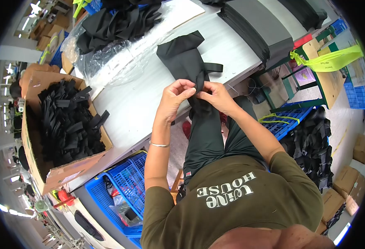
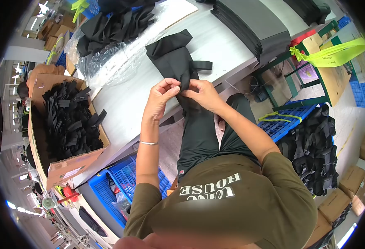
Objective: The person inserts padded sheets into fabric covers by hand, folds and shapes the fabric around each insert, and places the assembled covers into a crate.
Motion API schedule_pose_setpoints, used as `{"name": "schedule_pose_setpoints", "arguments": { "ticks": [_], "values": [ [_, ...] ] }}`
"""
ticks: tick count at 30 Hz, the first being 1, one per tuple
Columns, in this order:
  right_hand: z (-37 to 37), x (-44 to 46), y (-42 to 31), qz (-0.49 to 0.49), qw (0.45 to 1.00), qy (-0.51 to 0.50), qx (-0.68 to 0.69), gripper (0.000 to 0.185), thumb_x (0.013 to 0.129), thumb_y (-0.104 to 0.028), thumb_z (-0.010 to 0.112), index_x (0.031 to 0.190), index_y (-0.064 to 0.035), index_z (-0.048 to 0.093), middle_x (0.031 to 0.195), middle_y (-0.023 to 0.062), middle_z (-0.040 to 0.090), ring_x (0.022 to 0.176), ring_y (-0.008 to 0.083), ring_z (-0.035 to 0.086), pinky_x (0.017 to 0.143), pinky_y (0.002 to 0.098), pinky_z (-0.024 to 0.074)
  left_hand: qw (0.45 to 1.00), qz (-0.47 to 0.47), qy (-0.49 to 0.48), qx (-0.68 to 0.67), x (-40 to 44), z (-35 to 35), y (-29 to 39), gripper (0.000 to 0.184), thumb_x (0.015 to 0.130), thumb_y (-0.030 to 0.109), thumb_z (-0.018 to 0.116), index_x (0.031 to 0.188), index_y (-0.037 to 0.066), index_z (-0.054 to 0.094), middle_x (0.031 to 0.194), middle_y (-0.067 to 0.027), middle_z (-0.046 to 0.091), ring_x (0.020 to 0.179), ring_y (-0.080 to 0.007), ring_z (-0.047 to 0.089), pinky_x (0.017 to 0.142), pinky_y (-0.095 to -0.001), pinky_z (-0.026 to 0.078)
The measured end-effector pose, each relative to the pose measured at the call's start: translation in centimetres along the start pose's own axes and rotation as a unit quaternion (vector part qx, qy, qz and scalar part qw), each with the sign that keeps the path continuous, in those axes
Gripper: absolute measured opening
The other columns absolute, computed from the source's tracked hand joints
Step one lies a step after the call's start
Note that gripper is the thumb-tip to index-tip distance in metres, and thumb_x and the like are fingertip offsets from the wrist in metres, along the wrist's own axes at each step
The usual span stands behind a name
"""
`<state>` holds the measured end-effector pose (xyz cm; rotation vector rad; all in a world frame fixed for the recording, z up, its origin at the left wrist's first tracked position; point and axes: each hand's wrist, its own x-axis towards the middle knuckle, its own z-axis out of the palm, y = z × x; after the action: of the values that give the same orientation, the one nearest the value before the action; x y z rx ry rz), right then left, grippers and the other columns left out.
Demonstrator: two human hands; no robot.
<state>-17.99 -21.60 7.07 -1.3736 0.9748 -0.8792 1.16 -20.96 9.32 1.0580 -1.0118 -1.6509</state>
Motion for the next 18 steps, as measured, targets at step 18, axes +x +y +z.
{"name": "schedule_pose_setpoints", "arguments": {
  "ticks": [18],
  "values": [
    [2.5,0.9,1.4,-0.147,0.936,0.129,-0.292,0.021,0.073,-0.012,0.067,0.093,-0.006,0.065,0.074,0.015,0.064,0.069,0.033,0.058,0.078,0.0414,0.044,0.997,-0.025,0.003,0.074,-0.5,1.1,0.0,0.026,0.077,0.002,0.08,0.094,0.006,0.061,0.082,0.0045,0.057,0.068,-0.0032,0.053,0.067,-0.0161,0.046]
  ]
}}
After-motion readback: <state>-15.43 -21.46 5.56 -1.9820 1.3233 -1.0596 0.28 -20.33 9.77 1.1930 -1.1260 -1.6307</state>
